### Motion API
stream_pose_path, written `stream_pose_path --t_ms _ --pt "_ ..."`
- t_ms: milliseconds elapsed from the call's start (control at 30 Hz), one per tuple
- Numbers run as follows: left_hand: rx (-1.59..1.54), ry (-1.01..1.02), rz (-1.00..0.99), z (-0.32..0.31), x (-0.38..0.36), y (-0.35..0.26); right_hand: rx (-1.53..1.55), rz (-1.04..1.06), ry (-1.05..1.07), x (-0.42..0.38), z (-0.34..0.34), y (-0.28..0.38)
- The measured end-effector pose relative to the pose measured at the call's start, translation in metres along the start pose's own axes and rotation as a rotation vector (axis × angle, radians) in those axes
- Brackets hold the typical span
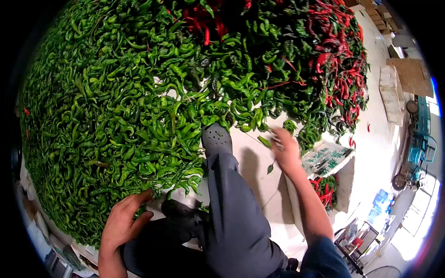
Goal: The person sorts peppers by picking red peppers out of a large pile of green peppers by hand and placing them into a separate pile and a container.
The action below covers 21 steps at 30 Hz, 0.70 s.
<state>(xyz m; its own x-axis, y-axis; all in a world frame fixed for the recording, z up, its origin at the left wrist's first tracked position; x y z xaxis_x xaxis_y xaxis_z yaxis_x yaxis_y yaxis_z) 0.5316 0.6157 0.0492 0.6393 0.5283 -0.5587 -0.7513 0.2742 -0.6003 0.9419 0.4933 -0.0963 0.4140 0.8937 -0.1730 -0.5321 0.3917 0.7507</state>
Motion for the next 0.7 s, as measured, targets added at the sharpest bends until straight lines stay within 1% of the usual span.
stream_pose_path --t_ms 33,67,133,167,200,233,300,333,400,467,500,533,567,600,633,667,700 --pt "0.019 0.019 0.004 -0.001 0.001 0.002 -0.061 0.194 0.121 0.039 -0.044 0.050" --pt "0.036 0.041 0.008 -0.002 0.002 0.004 -0.095 0.363 0.158 0.073 -0.083 0.077" --pt "0.055 0.069 0.015 -0.005 0.006 0.011 -0.130 0.506 0.356 0.130 -0.157 0.108" --pt "0.056 0.078 0.015 -0.007 0.007 0.015 -0.214 0.507 0.422 0.150 -0.194 0.110" --pt "0.057 0.084 0.014 -0.007 0.006 0.018 -0.404 0.445 0.528 0.162 -0.219 0.112" --pt "0.057 0.081 0.023 -0.005 0.007 0.022 -0.485 0.468 0.547 0.171 -0.239 0.110" --pt "0.054 0.073 0.035 -0.001 0.009 0.029 -0.502 0.437 0.524 0.187 -0.269 0.088" --pt "0.026 0.060 0.036 0.002 0.009 0.032 -0.309 0.453 0.467 0.188 -0.263 0.096" --pt "-0.034 0.040 0.038 0.005 0.007 0.036 0.075 0.466 0.353 0.173 -0.231 0.110" --pt "-0.052 0.088 0.039 0.008 0.005 0.034 0.492 0.035 0.349 0.146 -0.175 0.117" --pt "-0.061 0.114 0.037 0.008 0.003 0.032 0.686 -0.148 0.416 0.126 -0.140 0.128" --pt "-0.071 0.119 0.027 0.007 0.000 0.031 0.725 -0.187 0.289 0.104 -0.096 0.128" --pt "-0.077 0.119 0.012 0.007 -0.004 0.029 0.577 -0.193 0.112 0.083 -0.045 0.119" --pt "-0.082 0.119 -0.001 0.008 -0.007 0.026 0.371 -0.135 -0.082 0.060 0.010 0.101" --pt "-0.063 0.138 -0.004 0.007 -0.011 0.024 0.306 -0.095 -0.276 0.032 0.062 0.080" --pt "-0.043 0.155 -0.008 0.006 -0.014 0.022 0.080 -0.044 -0.428 -0.001 0.115 0.051" --pt "-0.023 0.166 -0.011 0.004 -0.017 0.019 0.137 0.002 -0.490 -0.038 0.164 0.008"
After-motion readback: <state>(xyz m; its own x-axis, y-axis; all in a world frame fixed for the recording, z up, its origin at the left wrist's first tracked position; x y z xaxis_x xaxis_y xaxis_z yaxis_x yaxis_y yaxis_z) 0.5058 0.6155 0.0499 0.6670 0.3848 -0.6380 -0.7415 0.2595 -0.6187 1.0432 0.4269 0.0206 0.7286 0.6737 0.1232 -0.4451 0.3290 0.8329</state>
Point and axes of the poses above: each hand's wrist, its own x-axis towards the middle knuckle, its own z-axis out of the back of the hand, y = z × x, the point moved 8 cm from there along x, towards the middle knuckle, and after that the axes turned 7 degrees about x, right-handed, at the moved point
